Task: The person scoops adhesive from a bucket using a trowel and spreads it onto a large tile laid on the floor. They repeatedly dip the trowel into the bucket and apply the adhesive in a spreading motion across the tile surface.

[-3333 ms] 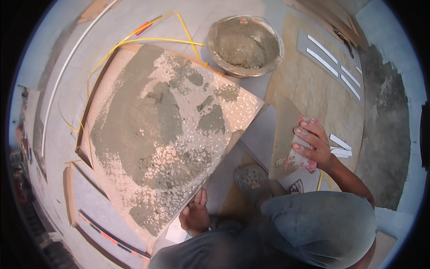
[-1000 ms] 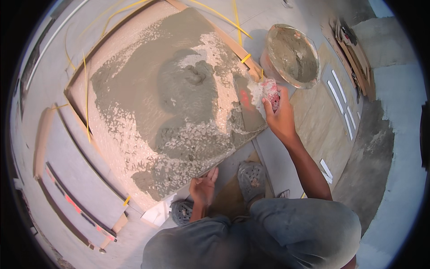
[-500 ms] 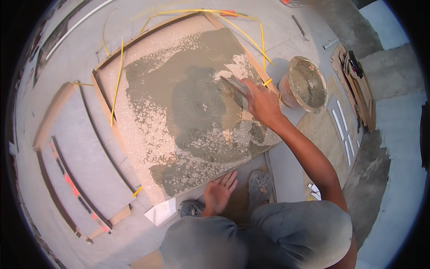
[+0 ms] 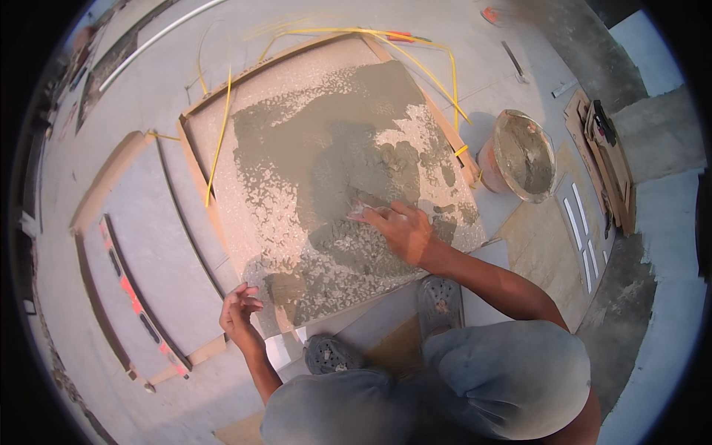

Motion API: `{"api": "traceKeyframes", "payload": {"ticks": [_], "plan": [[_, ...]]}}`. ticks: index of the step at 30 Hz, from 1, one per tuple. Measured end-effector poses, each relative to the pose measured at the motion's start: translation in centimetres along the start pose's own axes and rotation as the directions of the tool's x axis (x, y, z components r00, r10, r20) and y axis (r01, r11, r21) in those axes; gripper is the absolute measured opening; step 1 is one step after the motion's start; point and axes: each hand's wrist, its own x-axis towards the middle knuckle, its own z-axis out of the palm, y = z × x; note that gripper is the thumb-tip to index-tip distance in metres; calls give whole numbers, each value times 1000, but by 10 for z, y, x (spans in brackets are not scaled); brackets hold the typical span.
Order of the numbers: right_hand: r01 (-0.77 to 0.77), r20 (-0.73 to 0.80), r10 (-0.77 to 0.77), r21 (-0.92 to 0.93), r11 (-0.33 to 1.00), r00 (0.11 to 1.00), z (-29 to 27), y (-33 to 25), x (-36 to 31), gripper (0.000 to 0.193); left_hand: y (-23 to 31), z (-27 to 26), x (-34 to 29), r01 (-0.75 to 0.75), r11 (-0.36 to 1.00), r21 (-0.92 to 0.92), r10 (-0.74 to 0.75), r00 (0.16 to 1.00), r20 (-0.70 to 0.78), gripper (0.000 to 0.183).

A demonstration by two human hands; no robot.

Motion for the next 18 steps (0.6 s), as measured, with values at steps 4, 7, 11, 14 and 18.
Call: {"api": "traceKeyframes", "payload": {"ticks": [4, 7, 11, 14, 18], "plan": [[-346, 138, 321, 244, 906, 937, -36, -3, 16, 41, -19, -19, 52, -147, 957, 249, 198, 960, -196, 35], [-234, -91, 360, 607, 759, 929, -32, 74, 31, 38, -29, -15, 76, -181, 927, 329, 236, 962, -137, 32], [-470, -87, 500, 234, 851, 862, -60, 93, 53, 39, -46, -20, 92, -218, 848, 483, 284, 957, -65, 31], [-213, -49, 212, -9, 977, 976, -26, 66, 43, 45, -46, -24, 92, -224, 799, 558, 323, 943, -84, 31], [-52, -73, 59, 105, 993, 996, -7, 26, 14, 45, -48, -19, 101, -259, 679, 687, 386, 922, -35, 28]]}}
